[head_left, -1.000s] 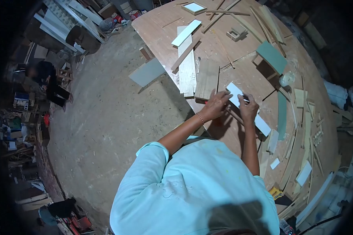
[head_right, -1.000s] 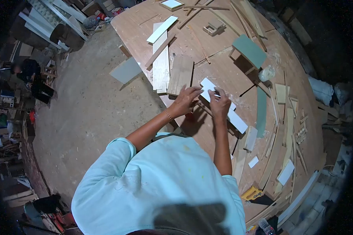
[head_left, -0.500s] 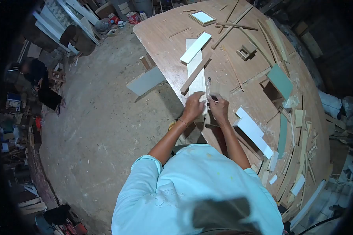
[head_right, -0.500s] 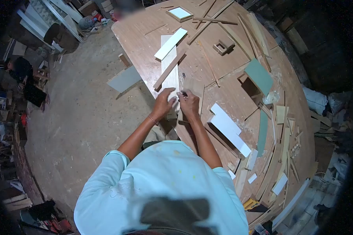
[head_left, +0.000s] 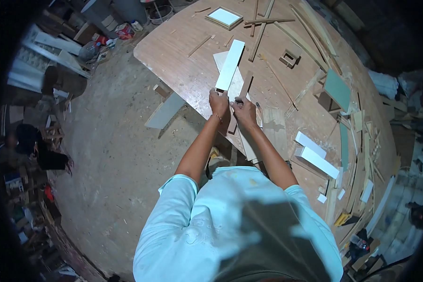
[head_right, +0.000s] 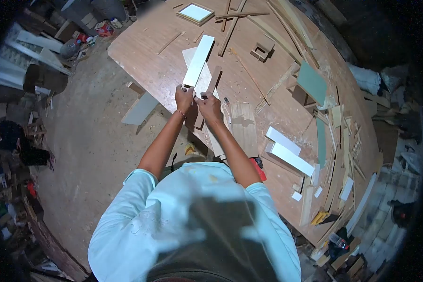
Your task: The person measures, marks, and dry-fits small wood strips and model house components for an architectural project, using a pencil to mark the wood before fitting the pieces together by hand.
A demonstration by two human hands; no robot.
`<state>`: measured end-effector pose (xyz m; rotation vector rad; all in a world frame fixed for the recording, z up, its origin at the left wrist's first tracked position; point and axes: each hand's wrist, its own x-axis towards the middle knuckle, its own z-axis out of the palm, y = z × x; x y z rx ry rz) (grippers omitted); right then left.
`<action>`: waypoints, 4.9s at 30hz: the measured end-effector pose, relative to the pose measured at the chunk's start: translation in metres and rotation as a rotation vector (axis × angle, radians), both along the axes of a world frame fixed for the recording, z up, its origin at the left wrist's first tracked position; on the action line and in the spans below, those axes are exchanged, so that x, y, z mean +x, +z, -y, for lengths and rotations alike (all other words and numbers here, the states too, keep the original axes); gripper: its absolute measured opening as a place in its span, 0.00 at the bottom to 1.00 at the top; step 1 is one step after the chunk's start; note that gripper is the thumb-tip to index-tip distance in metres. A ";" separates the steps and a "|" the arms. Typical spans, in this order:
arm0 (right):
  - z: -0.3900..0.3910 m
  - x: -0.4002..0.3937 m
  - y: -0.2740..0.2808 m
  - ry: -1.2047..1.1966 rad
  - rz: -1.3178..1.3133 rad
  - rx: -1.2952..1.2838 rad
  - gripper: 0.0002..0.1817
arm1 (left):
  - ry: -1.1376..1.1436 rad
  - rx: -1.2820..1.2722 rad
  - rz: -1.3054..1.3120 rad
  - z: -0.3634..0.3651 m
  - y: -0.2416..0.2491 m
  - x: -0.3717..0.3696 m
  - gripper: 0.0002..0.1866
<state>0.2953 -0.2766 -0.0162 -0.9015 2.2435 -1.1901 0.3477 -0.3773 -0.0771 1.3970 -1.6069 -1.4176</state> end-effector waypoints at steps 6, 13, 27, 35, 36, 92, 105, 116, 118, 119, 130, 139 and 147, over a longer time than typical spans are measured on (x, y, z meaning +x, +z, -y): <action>0.016 -0.004 -0.050 -0.109 0.146 0.060 0.17 | -0.084 -0.172 0.353 0.053 -0.031 -0.018 0.18; 0.014 0.001 -0.011 -0.227 0.234 0.008 0.29 | -0.173 0.379 -0.283 0.062 -0.024 -0.006 0.07; -0.079 -0.037 0.009 -0.413 0.592 -0.321 0.14 | -0.406 0.583 -0.424 -0.075 0.057 -0.006 0.18; -0.204 -0.082 0.016 -0.188 0.509 -0.304 0.18 | -0.371 0.643 -0.751 -0.145 0.071 -0.028 0.15; -0.221 -0.086 0.022 -0.163 0.550 -0.339 0.18 | -0.242 0.637 -0.698 -0.170 0.088 -0.032 0.10; -0.410 -0.157 0.046 0.113 -0.246 0.390 0.37 | -0.377 0.875 -0.553 -0.393 0.070 -0.099 0.06; -0.431 -0.162 0.045 -0.028 -0.263 0.503 0.36 | -0.127 0.356 -0.236 -0.360 0.046 -0.061 0.08; -0.432 -0.163 0.019 0.005 -0.235 0.519 0.37 | -0.188 -0.085 -0.132 -0.340 0.031 -0.064 0.14; -0.429 -0.160 0.025 -0.002 -0.237 0.543 0.37 | -0.183 -0.095 -0.120 -0.337 0.028 -0.064 0.14; -0.427 -0.159 0.027 -0.006 -0.242 0.567 0.36 | -0.197 -0.111 -0.098 -0.334 0.027 -0.064 0.13; -0.425 -0.164 0.027 -0.017 -0.223 0.608 0.38 | -0.313 -0.034 -0.072 -0.322 0.035 -0.064 0.12; -0.453 -0.176 0.018 -0.337 -0.287 0.206 0.18 | -0.323 -0.012 -0.139 -0.313 0.029 -0.072 0.15; -0.472 -0.181 0.001 -0.619 -0.166 0.398 0.11 | -0.406 -0.082 -0.044 -0.293 0.020 -0.087 0.14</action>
